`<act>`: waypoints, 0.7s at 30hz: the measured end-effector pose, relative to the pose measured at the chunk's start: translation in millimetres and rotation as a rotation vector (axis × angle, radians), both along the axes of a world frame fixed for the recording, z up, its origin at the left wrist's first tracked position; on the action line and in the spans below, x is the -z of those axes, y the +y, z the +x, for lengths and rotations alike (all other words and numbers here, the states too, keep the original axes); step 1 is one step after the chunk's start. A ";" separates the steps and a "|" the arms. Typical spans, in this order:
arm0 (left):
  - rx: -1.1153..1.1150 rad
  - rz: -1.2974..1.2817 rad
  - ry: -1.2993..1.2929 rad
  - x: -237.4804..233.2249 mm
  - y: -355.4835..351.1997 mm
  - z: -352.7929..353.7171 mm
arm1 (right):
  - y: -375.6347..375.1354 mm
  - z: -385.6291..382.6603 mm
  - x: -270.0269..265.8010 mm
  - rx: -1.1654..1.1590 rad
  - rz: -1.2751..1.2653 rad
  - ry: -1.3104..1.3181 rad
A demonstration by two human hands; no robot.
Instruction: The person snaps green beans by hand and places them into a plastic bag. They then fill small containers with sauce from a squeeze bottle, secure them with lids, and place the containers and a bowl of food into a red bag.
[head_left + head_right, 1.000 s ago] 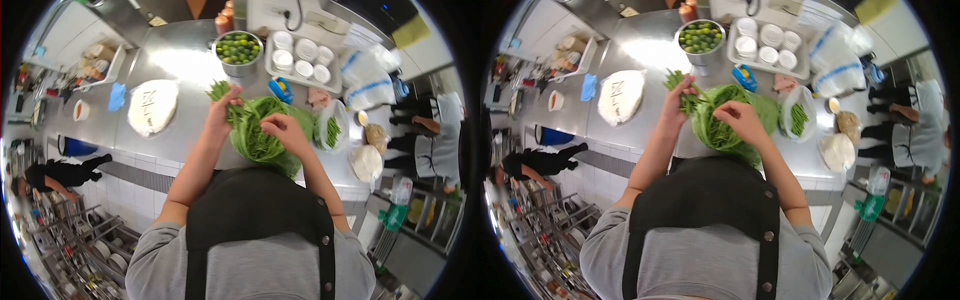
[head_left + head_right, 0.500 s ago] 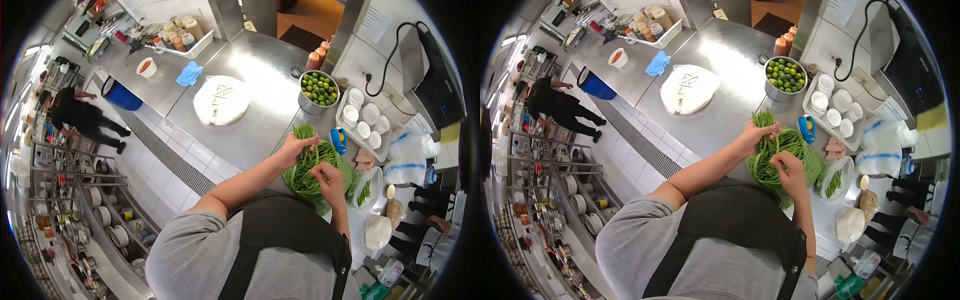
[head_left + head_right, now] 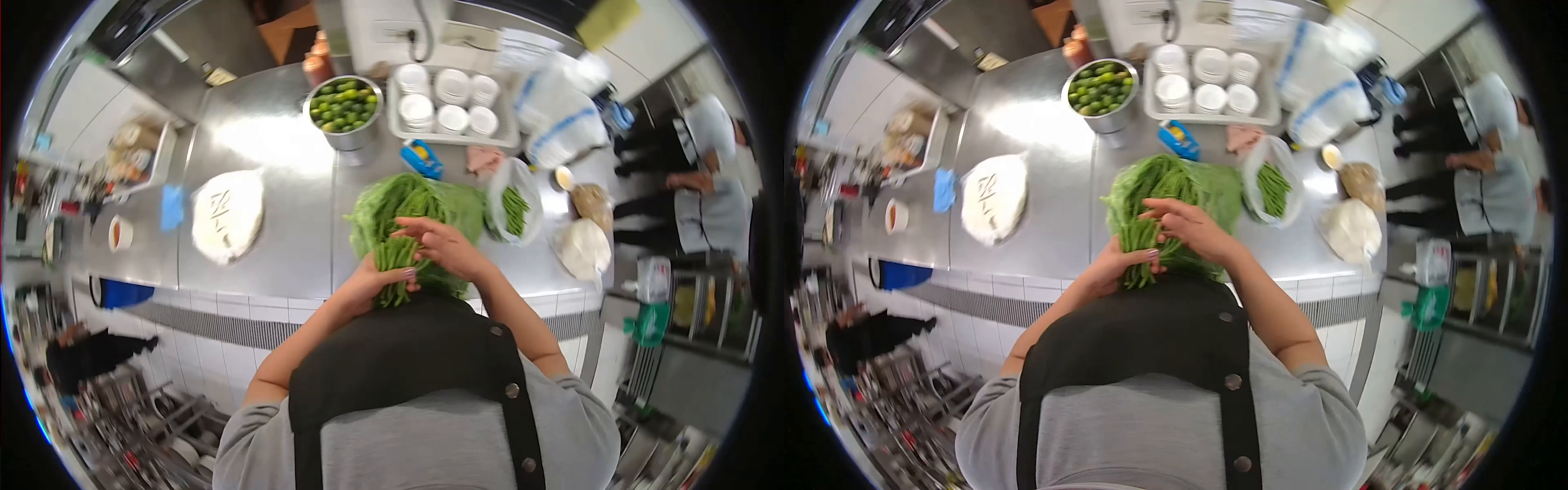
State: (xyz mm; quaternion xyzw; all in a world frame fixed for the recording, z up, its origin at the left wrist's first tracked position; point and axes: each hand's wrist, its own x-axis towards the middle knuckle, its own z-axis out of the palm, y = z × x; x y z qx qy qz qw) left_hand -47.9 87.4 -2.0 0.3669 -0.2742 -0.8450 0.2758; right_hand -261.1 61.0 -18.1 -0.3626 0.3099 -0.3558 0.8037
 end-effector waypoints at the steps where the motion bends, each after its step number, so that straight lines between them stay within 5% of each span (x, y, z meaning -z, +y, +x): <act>1: 0.054 -0.020 -0.002 1.5 -2.2 1.5 | 5.8 2.5 -0.1 -0.053 0.060 -0.080; 3: 0.148 -0.063 -0.007 4.5 -6.8 2.1 | 15.5 8.1 -0.1 -0.172 0.170 -0.250; 6: 0.138 -0.286 -0.314 -9.9 -5.1 -12.4 | 36.3 17.0 15.7 -0.030 0.168 -0.201; 9: 0.180 -0.447 -0.522 5.5 -12.6 -15.3 | 41.8 27.0 26.8 0.063 0.211 0.060; 10: 0.178 -0.540 -0.510 7.7 -16.2 -20.4 | 39.3 31.7 19.5 0.098 0.199 0.152; 12: 0.165 -0.722 -0.489 9.3 -27.1 -33.8 | 38.6 34.3 17.4 0.312 0.280 -0.065; 14: 0.217 -0.578 -0.475 -6.3 -38.1 -49.1 | 32.7 30.5 14.4 0.434 0.322 -0.155; 16: 0.222 -0.670 -0.552 -5.1 -44.8 -60.2 | 33.5 23.9 33.7 0.608 -0.096 0.070; 18: 0.281 -0.788 -0.475 -6.1 -50.0 -67.8 | 11.0 10.9 46.7 0.642 0.437 -0.368; 20: 0.289 -0.995 -0.340 2.5 -50.5 -75.2 | 6.7 -21.5 30.2 0.575 0.442 -0.337; 21: 0.240 -0.833 -0.168 -7.7 -45.8 -84.6 | 4.4 -45.4 31.4 0.530 0.421 -0.408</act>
